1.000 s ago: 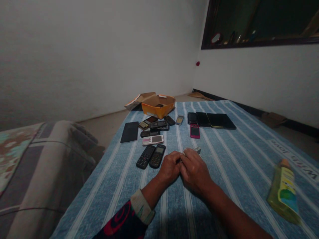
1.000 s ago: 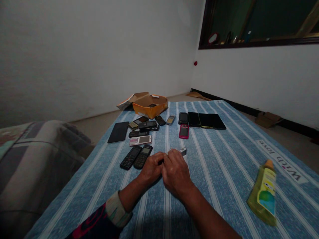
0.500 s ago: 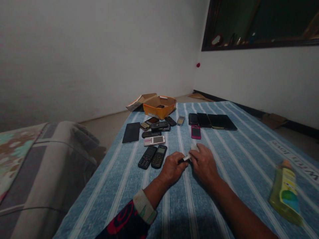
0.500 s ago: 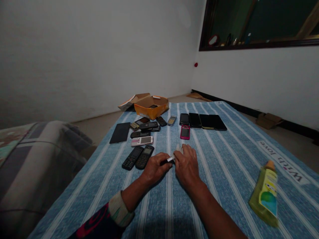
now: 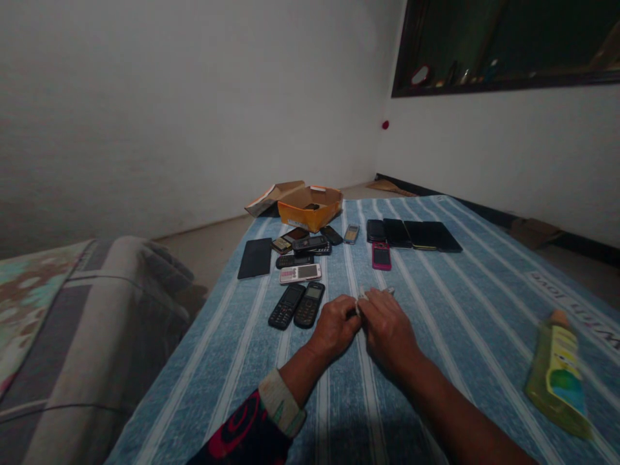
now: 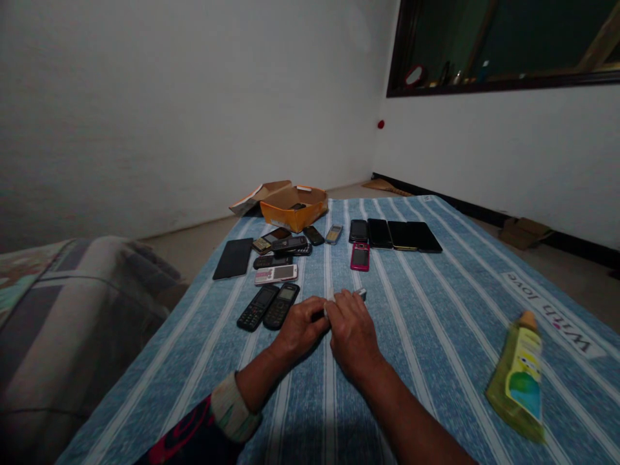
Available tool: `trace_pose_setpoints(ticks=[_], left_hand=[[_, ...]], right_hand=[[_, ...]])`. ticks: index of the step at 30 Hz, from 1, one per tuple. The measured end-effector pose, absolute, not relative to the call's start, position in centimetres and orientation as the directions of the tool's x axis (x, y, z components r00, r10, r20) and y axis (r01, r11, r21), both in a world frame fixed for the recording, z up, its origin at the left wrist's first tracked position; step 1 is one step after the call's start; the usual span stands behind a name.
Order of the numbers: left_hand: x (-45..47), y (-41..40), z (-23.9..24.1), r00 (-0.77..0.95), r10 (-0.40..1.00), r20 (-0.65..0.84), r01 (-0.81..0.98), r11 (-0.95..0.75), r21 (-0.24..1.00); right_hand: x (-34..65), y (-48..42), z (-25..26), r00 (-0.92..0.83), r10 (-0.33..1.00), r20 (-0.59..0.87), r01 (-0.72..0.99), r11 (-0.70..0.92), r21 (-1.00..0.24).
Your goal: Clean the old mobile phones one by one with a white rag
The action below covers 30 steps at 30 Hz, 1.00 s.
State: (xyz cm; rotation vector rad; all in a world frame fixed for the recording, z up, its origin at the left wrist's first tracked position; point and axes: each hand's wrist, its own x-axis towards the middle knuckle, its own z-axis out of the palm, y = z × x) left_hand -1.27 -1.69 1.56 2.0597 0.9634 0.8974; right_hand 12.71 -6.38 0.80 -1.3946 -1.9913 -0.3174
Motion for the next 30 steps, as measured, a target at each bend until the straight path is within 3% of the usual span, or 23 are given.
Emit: trace_pose_setpoints(ticks=[8,15,22,30], left_hand=[[-1.3,-1.6,1.7,0.507,0.820,0.266,0.401,-0.497,0.770],[-1.3,-1.4,1.1,0.501,0.805,0.317,0.351,-0.524,0.776],[-1.3,-1.4,1.4,0.495,0.824,0.275,0.424,-0.505,0.752],[-1.3,-1.4,1.7,0.496,0.815,0.300,0.376,-0.513,0.772]], right_hand=[[14.6,-5.7,1.1,-0.153,0.760,0.632,0.956,0.276,-0.101],[11.8,-6.9,1.0,-0.230,0.704,0.672,0.927,0.368,-0.068],[13.3,-6.3,1.3,-0.191,0.742,0.643,0.945,0.317,-0.085],[12.2,-6.7,0.8,-0.233,0.705,0.670,0.918,0.387,-0.087]])
